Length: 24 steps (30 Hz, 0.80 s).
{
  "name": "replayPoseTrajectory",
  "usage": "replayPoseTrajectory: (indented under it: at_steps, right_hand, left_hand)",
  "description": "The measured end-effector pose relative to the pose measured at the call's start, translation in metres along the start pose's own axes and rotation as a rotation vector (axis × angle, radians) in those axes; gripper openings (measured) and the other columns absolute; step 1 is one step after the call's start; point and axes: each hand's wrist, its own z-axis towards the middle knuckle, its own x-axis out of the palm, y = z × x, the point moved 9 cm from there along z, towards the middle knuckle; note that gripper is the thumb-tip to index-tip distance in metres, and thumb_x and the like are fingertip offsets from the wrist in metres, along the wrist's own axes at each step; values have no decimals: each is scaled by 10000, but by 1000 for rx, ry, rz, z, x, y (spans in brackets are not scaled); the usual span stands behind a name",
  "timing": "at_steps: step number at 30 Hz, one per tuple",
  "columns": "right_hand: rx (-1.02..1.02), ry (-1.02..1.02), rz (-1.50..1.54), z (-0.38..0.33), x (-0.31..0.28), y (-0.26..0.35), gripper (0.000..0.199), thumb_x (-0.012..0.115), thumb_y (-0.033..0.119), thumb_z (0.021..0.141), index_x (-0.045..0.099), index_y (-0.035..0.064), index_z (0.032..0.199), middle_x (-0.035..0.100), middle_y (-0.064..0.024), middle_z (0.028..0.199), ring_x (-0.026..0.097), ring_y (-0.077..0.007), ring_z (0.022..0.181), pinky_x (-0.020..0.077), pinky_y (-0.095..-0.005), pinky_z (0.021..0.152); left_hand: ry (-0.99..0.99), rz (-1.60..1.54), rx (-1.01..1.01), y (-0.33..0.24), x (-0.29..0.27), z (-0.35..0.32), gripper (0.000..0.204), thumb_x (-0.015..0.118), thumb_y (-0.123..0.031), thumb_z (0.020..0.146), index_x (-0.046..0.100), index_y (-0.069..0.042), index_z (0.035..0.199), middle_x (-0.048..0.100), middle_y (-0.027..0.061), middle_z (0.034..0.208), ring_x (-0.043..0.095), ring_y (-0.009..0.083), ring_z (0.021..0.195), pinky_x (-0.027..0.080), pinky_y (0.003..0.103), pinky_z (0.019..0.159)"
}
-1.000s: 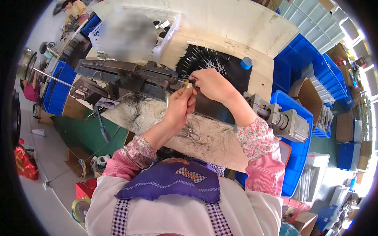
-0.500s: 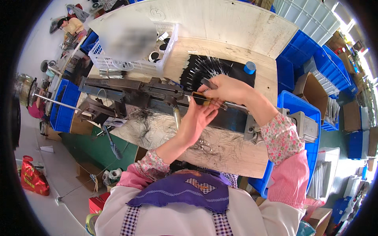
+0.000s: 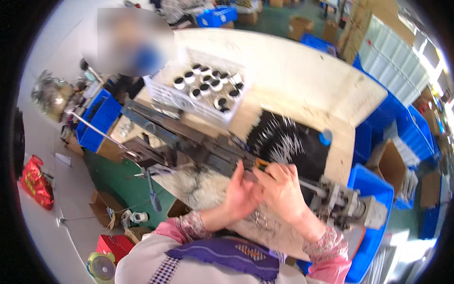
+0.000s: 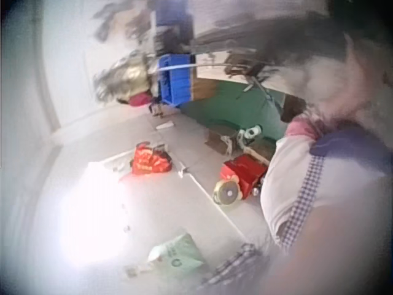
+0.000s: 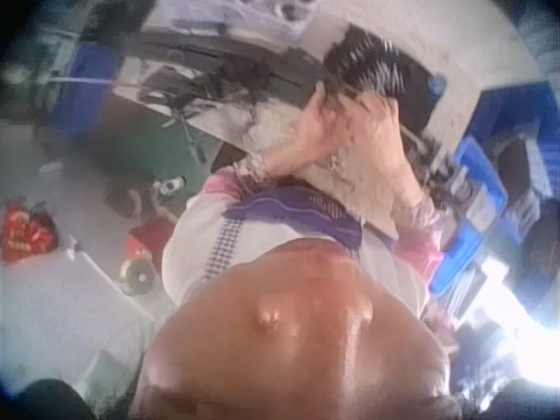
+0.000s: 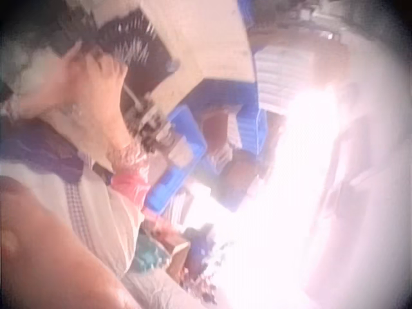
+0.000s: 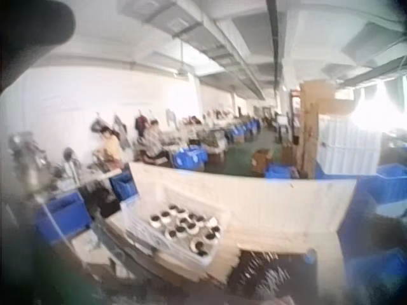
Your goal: Inserting fine fibers or hair bundles into a mechanical rail component on a production line.
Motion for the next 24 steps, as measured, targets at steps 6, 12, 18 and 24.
replayPoseTrajectory:
  at_steps: [6,12,18,24]
  right_hand:
    - [25,-123,-204,-10,-12,-2,356,633,65,644,682,63,997,489,-34,722,541,-204,736,383,-365,742]
    - [222,-130,246,3,-31,-63,170,670,9,729,712,18,893,598,-134,677,589,-283,629,463,-346,578]
    - [237,75,162,3,-9,-76,154,669,89,758,718,66,902,628,-78,744,612,-253,715,436,-341,734]
    - [215,102,57,6,5,-64,142,638,119,794,723,102,906,627,-46,759,605,-222,742,395,-341,802]
  left_hand:
    - [-109,104,66,14,3,-11,648,279,-567,978,467,-16,1263,534,116,1271,485,230,1217,366,366,1039]
    - [-222,73,101,5,-5,-10,632,303,-555,979,571,15,1036,618,141,1125,503,289,1226,335,408,1095]
    - [-164,130,180,-8,3,-8,616,322,-516,991,483,37,1209,521,147,1283,437,280,1285,302,399,1125]
    - [-188,210,159,-5,4,-11,673,328,-523,985,363,57,1323,425,171,1367,386,272,1318,274,397,1144]
